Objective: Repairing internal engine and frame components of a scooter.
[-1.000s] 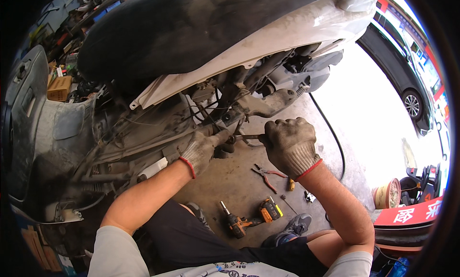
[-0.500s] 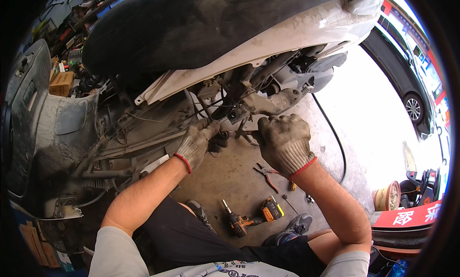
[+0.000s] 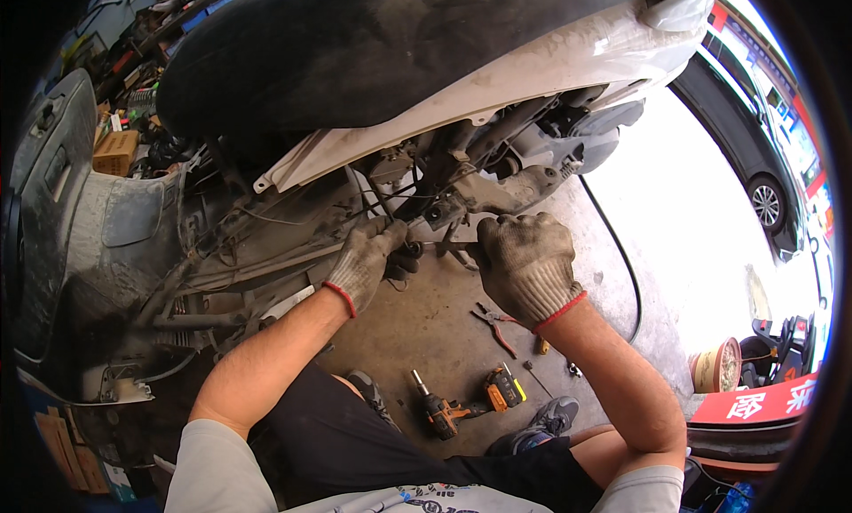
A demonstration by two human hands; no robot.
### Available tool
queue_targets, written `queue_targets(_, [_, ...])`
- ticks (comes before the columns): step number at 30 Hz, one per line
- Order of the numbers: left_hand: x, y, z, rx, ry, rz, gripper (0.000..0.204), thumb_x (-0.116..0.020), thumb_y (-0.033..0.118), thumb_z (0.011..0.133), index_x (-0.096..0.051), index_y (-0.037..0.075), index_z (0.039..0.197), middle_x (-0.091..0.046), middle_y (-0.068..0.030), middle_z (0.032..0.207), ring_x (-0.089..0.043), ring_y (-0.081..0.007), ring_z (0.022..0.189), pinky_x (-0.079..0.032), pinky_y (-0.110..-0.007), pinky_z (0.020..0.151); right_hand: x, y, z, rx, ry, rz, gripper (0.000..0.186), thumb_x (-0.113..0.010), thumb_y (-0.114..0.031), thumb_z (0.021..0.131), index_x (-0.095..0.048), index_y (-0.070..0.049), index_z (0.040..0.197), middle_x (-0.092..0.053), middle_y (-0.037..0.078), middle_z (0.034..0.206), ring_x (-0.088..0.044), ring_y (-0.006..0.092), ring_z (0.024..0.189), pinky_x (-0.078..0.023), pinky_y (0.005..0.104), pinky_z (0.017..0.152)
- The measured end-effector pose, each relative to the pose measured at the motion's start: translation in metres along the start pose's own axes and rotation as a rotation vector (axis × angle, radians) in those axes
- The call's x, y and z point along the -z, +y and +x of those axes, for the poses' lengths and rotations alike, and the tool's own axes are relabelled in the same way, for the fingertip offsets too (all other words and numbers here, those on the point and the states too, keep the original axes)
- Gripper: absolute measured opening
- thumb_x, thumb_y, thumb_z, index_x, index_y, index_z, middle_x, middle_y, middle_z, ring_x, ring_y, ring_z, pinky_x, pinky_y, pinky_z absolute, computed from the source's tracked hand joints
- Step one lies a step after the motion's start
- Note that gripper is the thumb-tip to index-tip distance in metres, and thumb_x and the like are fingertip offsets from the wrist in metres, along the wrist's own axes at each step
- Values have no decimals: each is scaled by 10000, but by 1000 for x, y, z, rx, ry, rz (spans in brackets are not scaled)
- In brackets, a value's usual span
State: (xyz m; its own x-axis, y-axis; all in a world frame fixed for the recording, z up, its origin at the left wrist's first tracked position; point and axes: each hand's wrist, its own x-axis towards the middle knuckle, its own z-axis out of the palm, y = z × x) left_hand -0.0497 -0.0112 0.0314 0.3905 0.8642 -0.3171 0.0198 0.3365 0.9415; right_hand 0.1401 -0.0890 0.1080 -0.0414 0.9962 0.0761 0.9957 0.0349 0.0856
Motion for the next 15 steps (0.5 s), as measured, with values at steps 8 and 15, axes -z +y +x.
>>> queue_targets(8, [15,-14,8,-106,-129,-95,279,-460,275,1001,-566,23,943,-638,-77,810,-619,-153,652,-478,-263,529,18,-15,-7,136,146,-101,138,-624,-194,807,-650,-60,832,-648,143,752,-652,306,724,-515,400,601])
queue_targets(15, [18,-20,12,-113,-198,-209,257,-464,272,1000,-560,33,1000,-621,-63,817,-615,-155,683,-479,-258,589,38,-44,-9,197,100,-197,141,-620,-73,745,-635,-56,884,-654,119,831,-655,283,768,-521,391,580])
